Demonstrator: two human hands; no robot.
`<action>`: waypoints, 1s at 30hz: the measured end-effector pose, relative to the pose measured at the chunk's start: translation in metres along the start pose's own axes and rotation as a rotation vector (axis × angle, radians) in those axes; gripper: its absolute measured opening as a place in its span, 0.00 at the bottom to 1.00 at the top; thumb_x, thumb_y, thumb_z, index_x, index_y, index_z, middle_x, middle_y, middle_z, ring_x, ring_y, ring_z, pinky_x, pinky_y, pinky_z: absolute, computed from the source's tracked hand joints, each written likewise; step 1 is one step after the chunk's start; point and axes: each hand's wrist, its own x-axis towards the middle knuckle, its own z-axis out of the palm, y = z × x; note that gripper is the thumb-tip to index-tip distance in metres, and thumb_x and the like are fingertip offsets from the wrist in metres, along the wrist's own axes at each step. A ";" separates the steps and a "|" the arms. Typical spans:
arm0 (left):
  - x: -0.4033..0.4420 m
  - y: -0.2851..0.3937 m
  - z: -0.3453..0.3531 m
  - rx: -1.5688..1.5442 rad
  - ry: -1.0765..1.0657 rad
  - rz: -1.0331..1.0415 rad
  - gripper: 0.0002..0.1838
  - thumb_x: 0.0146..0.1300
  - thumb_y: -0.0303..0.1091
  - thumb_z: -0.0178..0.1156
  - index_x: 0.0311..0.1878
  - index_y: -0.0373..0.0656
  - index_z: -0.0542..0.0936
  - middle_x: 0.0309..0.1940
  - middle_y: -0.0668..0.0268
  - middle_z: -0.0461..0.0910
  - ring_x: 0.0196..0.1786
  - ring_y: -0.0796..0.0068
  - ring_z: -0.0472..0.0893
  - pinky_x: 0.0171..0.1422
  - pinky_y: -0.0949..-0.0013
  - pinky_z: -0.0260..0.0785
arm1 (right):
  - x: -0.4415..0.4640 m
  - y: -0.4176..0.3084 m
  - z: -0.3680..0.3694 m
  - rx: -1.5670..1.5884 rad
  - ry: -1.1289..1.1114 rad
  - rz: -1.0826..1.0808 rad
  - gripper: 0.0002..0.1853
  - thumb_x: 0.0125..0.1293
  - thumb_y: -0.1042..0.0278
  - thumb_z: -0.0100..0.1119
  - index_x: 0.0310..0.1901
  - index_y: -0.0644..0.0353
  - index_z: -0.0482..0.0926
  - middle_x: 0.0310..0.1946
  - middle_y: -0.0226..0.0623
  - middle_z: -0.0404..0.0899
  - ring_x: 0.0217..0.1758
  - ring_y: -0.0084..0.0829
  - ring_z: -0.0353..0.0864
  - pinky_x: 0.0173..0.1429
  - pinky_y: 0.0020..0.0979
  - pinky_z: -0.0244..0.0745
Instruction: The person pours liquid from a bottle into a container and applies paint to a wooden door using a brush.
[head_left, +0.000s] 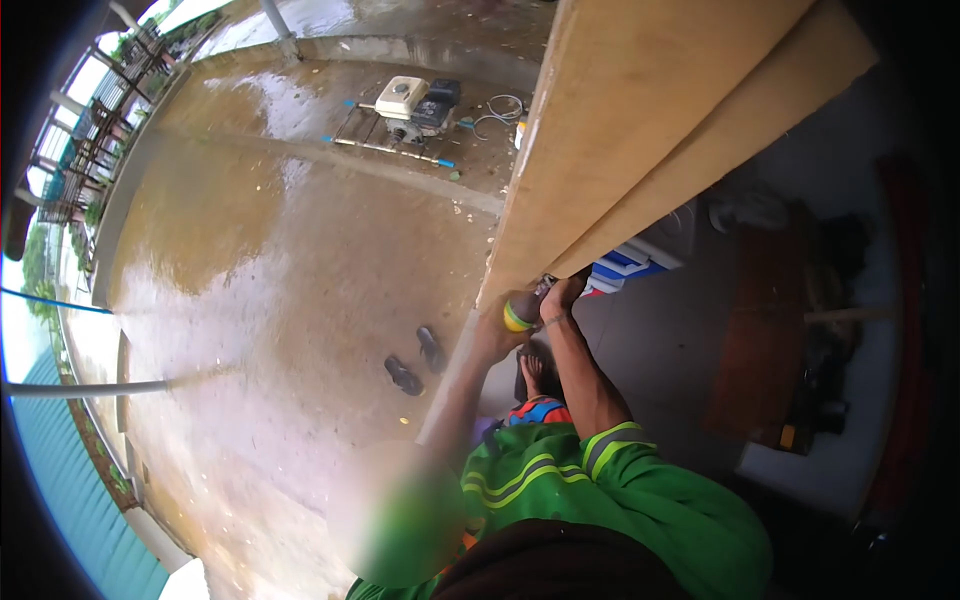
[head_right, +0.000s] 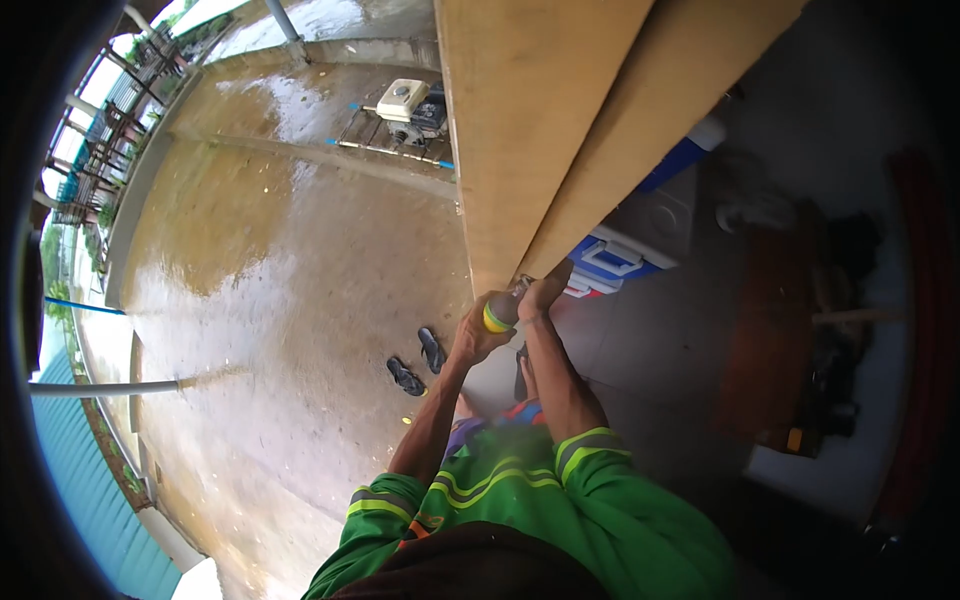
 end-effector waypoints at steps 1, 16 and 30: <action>0.000 -0.001 0.002 -0.013 -0.001 -0.002 0.41 0.46 0.35 0.77 0.67 0.51 0.73 0.53 0.57 0.83 0.56 0.61 0.83 0.60 0.60 0.75 | 0.002 0.005 -0.003 -0.039 0.014 -0.024 0.12 0.79 0.57 0.48 0.51 0.57 0.72 0.43 0.30 0.74 0.45 0.28 0.77 0.47 0.32 0.76; 0.006 -0.006 0.013 -0.108 0.027 0.022 0.41 0.45 0.33 0.80 0.65 0.48 0.72 0.56 0.55 0.82 0.61 0.56 0.81 0.62 0.57 0.73 | -0.041 -0.039 -0.046 -0.503 -0.250 0.119 0.16 0.70 0.60 0.63 0.46 0.64 0.72 0.37 0.41 0.81 0.41 0.31 0.82 0.46 0.33 0.77; 0.003 -0.010 0.030 -0.048 0.177 0.103 0.36 0.45 0.30 0.79 0.60 0.46 0.74 0.53 0.52 0.81 0.60 0.45 0.78 0.61 0.50 0.72 | -0.046 -0.046 -0.054 -0.464 -0.277 0.111 0.14 0.66 0.60 0.69 0.44 0.61 0.79 0.37 0.35 0.84 0.32 0.25 0.80 0.41 0.31 0.76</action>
